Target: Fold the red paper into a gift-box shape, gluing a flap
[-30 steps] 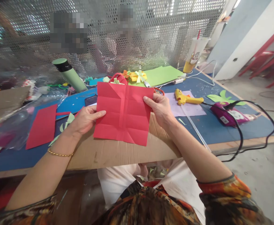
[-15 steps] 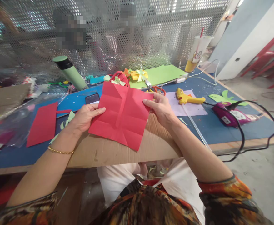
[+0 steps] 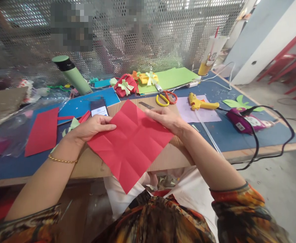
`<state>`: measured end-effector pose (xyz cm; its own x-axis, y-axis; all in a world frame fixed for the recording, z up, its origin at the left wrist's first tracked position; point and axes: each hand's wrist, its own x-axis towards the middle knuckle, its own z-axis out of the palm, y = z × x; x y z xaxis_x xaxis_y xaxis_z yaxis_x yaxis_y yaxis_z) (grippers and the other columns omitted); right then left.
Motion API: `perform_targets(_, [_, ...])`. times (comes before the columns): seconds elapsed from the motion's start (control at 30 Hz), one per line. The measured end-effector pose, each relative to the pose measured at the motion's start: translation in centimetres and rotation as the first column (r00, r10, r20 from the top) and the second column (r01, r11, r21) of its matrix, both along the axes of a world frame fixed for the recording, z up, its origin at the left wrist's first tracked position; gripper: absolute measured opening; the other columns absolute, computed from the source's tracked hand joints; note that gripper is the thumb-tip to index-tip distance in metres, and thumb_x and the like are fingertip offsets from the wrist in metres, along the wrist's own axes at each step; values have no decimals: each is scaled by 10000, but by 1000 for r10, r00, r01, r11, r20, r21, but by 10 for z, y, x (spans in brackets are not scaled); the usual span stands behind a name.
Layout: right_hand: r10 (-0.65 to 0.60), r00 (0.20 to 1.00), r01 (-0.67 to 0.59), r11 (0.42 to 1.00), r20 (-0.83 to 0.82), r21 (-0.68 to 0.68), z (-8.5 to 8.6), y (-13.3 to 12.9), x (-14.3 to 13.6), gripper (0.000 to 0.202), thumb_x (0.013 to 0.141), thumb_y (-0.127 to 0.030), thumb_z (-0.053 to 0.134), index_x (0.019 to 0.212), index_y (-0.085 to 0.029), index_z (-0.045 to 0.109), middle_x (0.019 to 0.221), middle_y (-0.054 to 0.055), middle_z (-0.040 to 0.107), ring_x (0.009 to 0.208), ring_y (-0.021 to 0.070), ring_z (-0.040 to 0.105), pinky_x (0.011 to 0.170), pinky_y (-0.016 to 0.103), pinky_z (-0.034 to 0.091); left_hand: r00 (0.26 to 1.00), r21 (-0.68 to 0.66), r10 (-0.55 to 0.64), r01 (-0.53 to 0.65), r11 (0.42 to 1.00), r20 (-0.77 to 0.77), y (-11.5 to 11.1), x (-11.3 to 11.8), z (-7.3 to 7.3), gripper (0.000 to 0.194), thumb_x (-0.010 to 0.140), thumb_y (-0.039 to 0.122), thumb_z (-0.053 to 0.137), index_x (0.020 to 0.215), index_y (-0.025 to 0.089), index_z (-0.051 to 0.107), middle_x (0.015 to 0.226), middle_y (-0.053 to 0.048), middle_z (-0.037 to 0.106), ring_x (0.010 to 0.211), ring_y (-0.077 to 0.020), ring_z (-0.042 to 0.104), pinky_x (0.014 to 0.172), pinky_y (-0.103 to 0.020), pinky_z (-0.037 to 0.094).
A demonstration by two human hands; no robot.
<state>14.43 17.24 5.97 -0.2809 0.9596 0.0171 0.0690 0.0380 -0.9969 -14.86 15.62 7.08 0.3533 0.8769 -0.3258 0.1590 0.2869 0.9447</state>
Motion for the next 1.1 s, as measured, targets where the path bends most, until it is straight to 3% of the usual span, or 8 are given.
perform_targets(0.2, [201, 978, -209, 953, -59, -218, 2, -1, 4, 436, 565, -564, 982, 744, -213, 796, 754, 50, 794, 605, 207, 727, 534, 314, 584, 1000, 70, -2, 3, 998, -14, 0, 1, 2, 447, 592, 504, 1008, 837, 179, 824, 812, -78, 818, 775, -246, 782, 698, -301, 631])
perform_targets(0.33, [35, 995, -45, 993, -91, -108, -4, 11, 13, 350, 641, -466, 970, 804, -203, 806, 770, 39, 797, 606, 170, 709, 573, 312, 590, 976, 292, 219, -207, 934, -8, 10, -6, -5, 573, 626, 667, 949, 845, 169, 769, 803, -47, 776, 713, -173, 717, 638, -255, 578])
perform_targets(0.43, [-241, 960, 260, 957, -140, 132, -4, 21, 24, 235, 773, -410, 899, 888, -222, 818, 832, 29, 805, 710, 198, 738, 681, 375, 626, 890, 471, 445, -436, 767, 99, 22, -14, -11, 537, 793, 684, 837, 874, 164, 732, 799, -39, 738, 610, -109, 645, 541, -209, 493])
perform_targets(0.5, [-473, 855, 519, 769, -215, 373, -3, 24, 32, 161, 864, -386, 828, 918, -235, 818, 873, 26, 802, 796, 219, 747, 784, 412, 625, 831, 524, 538, -524, 671, 141, 28, -18, -13, 456, 872, 615, 794, 872, 165, 718, 801, -39, 726, 561, -88, 613, 499, -202, 451])
perform_targets(0.57, [-647, 703, 658, 432, -296, 617, 0, 24, 38, 187, 965, -393, 730, 969, -227, 817, 893, 49, 792, 870, 239, 745, 877, 438, 595, 815, 545, 562, -538, 643, 142, 29, -19, -13, 388, 904, 551, 776, 877, 169, 714, 795, -34, 719, 544, -86, 607, 489, -204, 446])
perform_targets(0.7, [-745, 644, 322, 59, -173, 945, 1, 12, 27, 285, 1098, -354, 549, 1152, -206, 787, 1143, 115, 804, 1098, 275, 739, 985, 477, 548, 913, 490, 402, -384, 783, 73, 20, -11, -9, 425, 879, 576, 793, 925, 157, 730, 866, -61, 746, 613, -111, 671, 538, -211, 506])
perform_targets(0.9, [-517, 679, -503, 188, 520, 844, -16, -21, -30, 286, 1100, -179, 471, 1098, -171, 757, 1072, 102, 829, 998, 230, 702, 968, 442, 499, 983, 193, -48, 13, 981, 177, 4, 11, -13, 694, 756, 766, 820, 1024, 131, 736, 950, -121, 787, 829, -233, 765, 724, -345, 651])
perform_targets(1.1, [-101, 860, -470, 227, 501, 853, -12, -27, -32, 334, 1102, -413, 526, 1096, -187, 773, 1026, 77, 833, 927, 220, 715, 840, 389, 515, 994, 72, -4, -4, 997, 106, 9, 10, -22, 461, 666, 385, 986, 898, 127, 682, 741, -36, 751, 569, -135, 700, 568, -245, 616])
